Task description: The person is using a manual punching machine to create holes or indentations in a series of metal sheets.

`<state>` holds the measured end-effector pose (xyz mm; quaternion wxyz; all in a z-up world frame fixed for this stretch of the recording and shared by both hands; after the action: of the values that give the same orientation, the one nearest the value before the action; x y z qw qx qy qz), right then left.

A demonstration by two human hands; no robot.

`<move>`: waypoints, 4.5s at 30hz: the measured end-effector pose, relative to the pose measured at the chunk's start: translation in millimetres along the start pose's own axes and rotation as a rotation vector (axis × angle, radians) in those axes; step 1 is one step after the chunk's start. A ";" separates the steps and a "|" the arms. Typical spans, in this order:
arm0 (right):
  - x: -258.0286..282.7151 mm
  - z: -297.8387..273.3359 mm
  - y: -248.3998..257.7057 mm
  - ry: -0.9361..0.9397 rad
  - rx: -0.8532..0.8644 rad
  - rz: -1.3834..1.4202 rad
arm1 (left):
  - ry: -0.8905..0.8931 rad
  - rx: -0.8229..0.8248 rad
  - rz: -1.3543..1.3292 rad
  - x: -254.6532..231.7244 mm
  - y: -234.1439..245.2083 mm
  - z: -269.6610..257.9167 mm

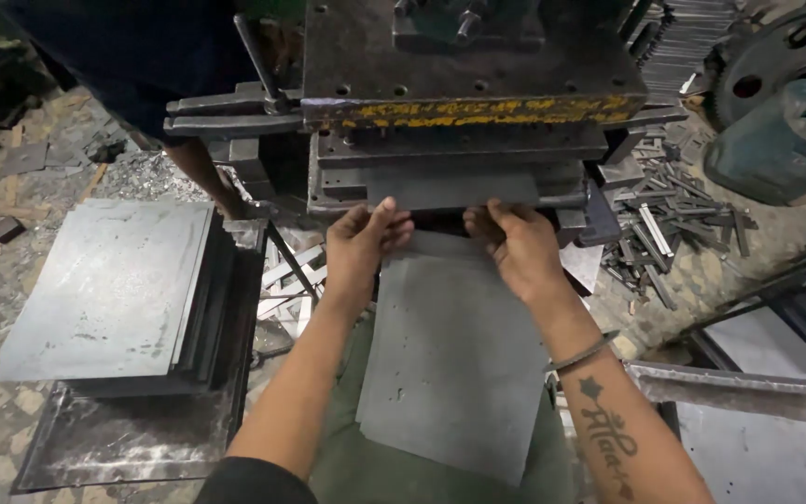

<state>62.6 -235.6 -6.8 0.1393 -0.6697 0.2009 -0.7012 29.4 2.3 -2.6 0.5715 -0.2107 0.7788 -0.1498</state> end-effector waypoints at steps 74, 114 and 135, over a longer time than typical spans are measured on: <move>-103.0 -256.5 109.5 -0.872 0.090 -0.317 | -0.017 -0.730 2.069 11.4 216.2 -201.9; -2.8 -10.7 -50.1 -0.055 -0.037 -0.039 | 0.047 0.015 -0.173 -20.4 27.3 -11.7; -1.3 5.2 -10.5 -0.024 -0.036 0.080 | 0.011 0.039 -0.104 -2.7 0.8 -5.9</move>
<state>68.6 -226.2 -2.9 0.1576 -0.6718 0.2384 -0.6834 24.3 4.3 1.0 0.5627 -0.2389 0.7668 -0.1955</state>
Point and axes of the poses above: each hand's wrist, its own z-axis towards the middle knuckle, its own y-axis out of the back of the hand, x = y × z, the point moved 3 cm from there along z, towards the middle knuckle, and after that the axes turned 14 degrees about y, right-handed, at the moved point
